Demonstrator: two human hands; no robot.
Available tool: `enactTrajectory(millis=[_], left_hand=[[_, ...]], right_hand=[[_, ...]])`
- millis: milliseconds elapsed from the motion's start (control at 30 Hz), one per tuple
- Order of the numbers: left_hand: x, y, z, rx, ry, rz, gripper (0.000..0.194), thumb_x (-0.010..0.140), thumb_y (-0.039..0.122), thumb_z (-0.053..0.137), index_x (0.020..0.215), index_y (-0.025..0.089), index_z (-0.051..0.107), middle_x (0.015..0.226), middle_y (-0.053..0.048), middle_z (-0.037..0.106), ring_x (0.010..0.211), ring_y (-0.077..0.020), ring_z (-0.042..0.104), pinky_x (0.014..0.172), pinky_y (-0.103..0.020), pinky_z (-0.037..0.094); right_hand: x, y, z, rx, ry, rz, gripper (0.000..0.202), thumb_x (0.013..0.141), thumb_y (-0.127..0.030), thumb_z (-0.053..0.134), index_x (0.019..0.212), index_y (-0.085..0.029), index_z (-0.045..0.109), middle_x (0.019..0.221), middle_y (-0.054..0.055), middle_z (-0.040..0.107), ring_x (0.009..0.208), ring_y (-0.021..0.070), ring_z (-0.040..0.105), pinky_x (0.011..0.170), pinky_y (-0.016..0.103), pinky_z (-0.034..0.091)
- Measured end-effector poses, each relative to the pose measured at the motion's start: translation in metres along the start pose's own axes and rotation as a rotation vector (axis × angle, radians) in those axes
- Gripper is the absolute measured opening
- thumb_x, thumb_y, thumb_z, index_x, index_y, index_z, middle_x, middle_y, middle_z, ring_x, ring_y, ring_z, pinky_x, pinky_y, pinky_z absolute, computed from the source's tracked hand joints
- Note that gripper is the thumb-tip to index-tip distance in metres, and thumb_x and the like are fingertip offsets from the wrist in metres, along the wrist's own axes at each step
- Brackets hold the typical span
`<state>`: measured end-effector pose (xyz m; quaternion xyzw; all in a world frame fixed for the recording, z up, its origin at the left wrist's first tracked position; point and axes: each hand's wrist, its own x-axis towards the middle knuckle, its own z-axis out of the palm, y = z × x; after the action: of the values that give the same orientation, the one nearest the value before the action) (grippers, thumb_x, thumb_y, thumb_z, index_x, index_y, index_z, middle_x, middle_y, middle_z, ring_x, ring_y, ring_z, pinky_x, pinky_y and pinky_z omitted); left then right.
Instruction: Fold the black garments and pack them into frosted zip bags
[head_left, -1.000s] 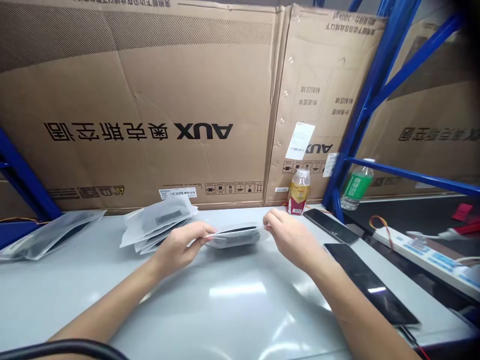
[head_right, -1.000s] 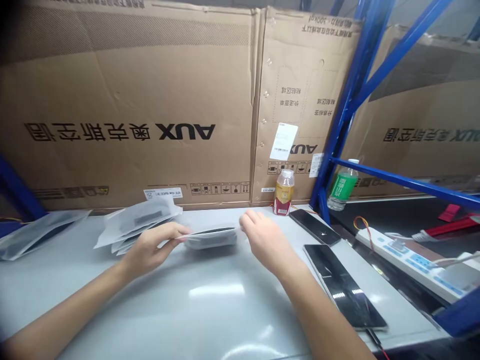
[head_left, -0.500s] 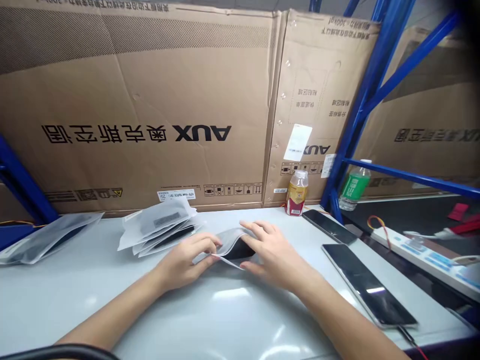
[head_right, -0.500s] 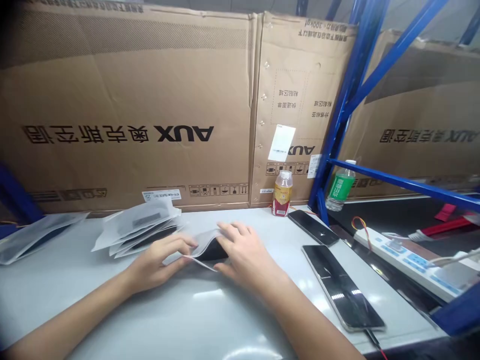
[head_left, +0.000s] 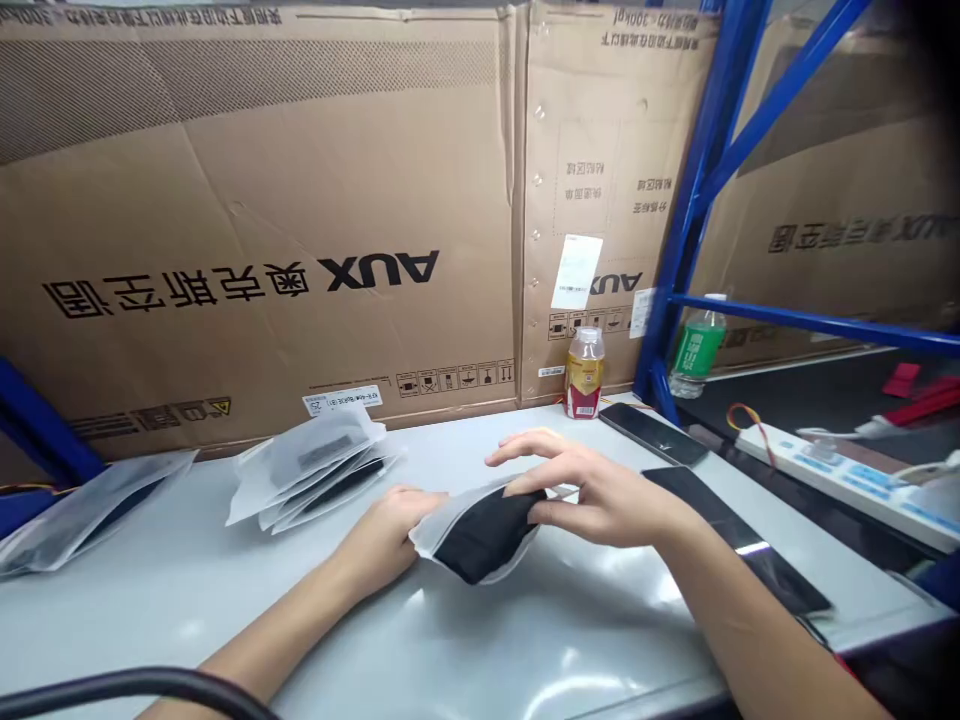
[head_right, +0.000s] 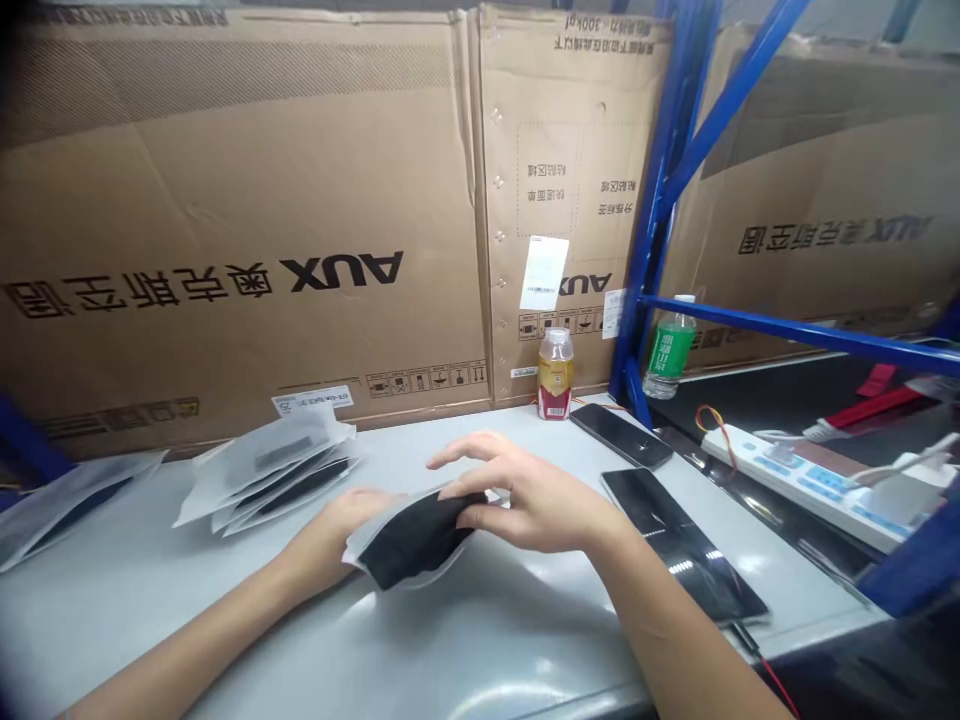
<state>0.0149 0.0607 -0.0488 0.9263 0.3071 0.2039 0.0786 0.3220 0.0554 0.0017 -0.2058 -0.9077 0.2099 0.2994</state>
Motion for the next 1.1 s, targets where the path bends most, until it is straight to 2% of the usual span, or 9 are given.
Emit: enactTrajectory(millis=[167,400,533,600,667,767,867,1000,1100], left_hand=[[0.006,-0.003,-0.002,0.065,0.076,-0.043,0.020,0.099,0.017,0.053,0.093,0.024,0.071,0.082,0.003,0.076,0.072,-0.0188,0.071,0.079,-0.032,0.055],[0.012,-0.002,0.001,0.132,0.252,-0.043,0.034,0.107,0.020,0.038,0.099,0.021,0.072,0.089,-0.005,0.077,0.087,-0.0251,0.073,0.081,-0.037,0.059],[0.013,0.015,-0.009,0.085,0.288,-0.045,0.023,0.106,0.034,0.055,0.121,0.022,0.069,0.104,-0.007,0.078,0.094,-0.0250,0.074,0.077,-0.033,0.062],[0.013,0.023,-0.014,0.027,0.308,-0.051,0.029,0.104,0.035,0.061,0.129,0.023,0.065,0.110,-0.007,0.078,0.094,-0.0241,0.075,0.074,-0.030,0.062],[0.012,0.027,-0.016,0.001,0.328,-0.063,0.027,0.104,0.029,0.057,0.129,0.023,0.067,0.105,-0.006,0.079,0.088,-0.0215,0.075,0.066,-0.026,0.061],[0.010,0.020,-0.016,0.027,0.350,-0.071,0.032,0.100,0.018,0.050,0.123,0.022,0.071,0.101,-0.004,0.081,0.083,-0.0203,0.077,0.065,-0.025,0.061],[0.009,0.009,-0.016,0.061,0.351,-0.075,0.037,0.094,0.012,0.047,0.116,0.023,0.075,0.101,-0.002,0.083,0.085,-0.0213,0.079,0.075,-0.028,0.062],[0.008,0.007,-0.015,0.131,0.354,-0.098,0.035,0.092,0.011,0.045,0.103,0.020,0.077,0.087,-0.002,0.081,0.075,-0.0197,0.075,0.069,-0.027,0.059],[0.005,0.007,-0.013,0.180,0.337,-0.107,0.033,0.096,0.011,0.045,0.092,0.020,0.076,0.078,-0.001,0.077,0.066,-0.0179,0.069,0.062,-0.027,0.056]], right_hand=[[-0.001,0.008,-0.007,0.185,0.062,-0.034,0.023,0.103,-0.036,0.067,0.122,-0.029,0.079,0.138,0.010,0.071,0.137,0.0276,0.059,0.116,0.050,0.047],[0.001,0.023,-0.007,0.337,0.382,-0.027,0.047,0.102,-0.063,0.059,0.122,-0.023,0.075,0.126,0.013,0.073,0.121,0.0277,0.069,0.100,0.044,0.057],[0.003,0.019,-0.003,0.223,0.440,0.022,0.034,0.108,-0.047,0.052,0.122,-0.020,0.068,0.119,0.012,0.073,0.112,0.0257,0.069,0.098,0.043,0.056],[0.004,0.012,0.002,0.151,0.449,0.045,0.026,0.105,-0.031,0.054,0.126,-0.022,0.065,0.121,0.012,0.072,0.113,0.0261,0.066,0.102,0.046,0.052],[0.004,0.003,0.008,0.063,0.408,0.029,0.041,0.095,-0.022,0.061,0.136,-0.024,0.061,0.130,0.011,0.069,0.120,0.0284,0.061,0.107,0.049,0.046],[0.006,-0.007,0.017,-0.143,0.258,-0.033,0.066,0.081,-0.024,0.073,0.145,-0.026,0.057,0.132,0.010,0.070,0.122,0.0318,0.058,0.110,0.052,0.042],[0.009,-0.009,0.022,-0.267,0.177,-0.068,0.050,0.083,-0.025,0.076,0.132,-0.024,0.066,0.124,0.009,0.074,0.115,0.0312,0.060,0.105,0.051,0.044],[0.007,-0.004,0.018,0.109,0.272,-0.105,0.035,0.091,-0.011,0.064,0.123,-0.023,0.070,0.123,0.008,0.076,0.114,0.0254,0.067,0.102,0.043,0.051],[0.002,0.002,0.006,0.479,0.454,-0.050,0.024,0.094,-0.033,0.074,0.117,-0.026,0.070,0.117,0.007,0.077,0.105,0.0249,0.073,0.092,0.041,0.058]])
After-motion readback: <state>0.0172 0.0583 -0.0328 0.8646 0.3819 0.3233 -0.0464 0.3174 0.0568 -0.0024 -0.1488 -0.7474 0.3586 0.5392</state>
